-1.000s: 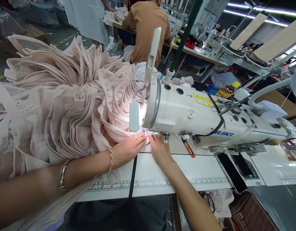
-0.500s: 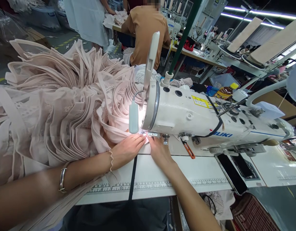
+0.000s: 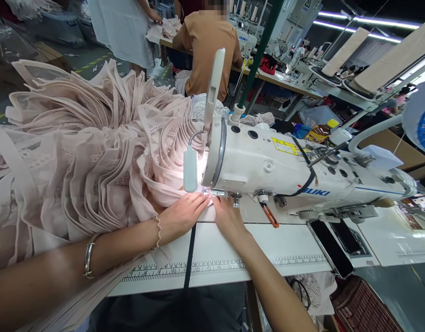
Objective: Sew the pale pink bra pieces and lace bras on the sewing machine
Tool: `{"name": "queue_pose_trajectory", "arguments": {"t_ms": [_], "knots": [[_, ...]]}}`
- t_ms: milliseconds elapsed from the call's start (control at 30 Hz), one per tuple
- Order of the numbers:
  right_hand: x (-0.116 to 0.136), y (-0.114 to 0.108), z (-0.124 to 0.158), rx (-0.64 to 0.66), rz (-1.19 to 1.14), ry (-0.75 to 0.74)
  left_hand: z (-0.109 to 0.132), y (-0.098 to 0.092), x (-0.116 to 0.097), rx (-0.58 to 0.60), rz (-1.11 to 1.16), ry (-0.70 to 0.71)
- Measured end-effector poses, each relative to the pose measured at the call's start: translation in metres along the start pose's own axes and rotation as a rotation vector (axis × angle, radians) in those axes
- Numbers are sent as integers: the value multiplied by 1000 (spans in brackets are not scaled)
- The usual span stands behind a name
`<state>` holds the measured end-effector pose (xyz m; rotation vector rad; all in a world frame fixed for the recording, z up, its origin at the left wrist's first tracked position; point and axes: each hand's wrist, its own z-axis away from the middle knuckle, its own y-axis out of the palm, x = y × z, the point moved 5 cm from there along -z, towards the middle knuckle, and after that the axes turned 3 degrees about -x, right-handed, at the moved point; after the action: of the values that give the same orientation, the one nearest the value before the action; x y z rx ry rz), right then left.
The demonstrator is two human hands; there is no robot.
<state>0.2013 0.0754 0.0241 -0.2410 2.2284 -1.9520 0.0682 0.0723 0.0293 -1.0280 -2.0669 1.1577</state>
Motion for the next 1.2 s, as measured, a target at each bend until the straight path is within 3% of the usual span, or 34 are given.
{"name": "queue_pose_trajectory", "arguments": {"t_ms": [167,333,700,900,1100,1200], "knots": [[-8,6,6,-156,-247,-20,-1,-11,14,42,-10,67],[-12,7,11,-289,-417,-42,2,-15,33,94,156,52],[-3,1,14,-340,-270,-152,-2,-8,32,78,154,26],[1,-3,16,-401,-194,-184,-3,-4,32,139,216,-113],[11,-22,20,-560,-121,-282,3,-7,32,132,201,31],[15,-27,22,-611,-87,-305,4,-7,34,129,222,26]]}}
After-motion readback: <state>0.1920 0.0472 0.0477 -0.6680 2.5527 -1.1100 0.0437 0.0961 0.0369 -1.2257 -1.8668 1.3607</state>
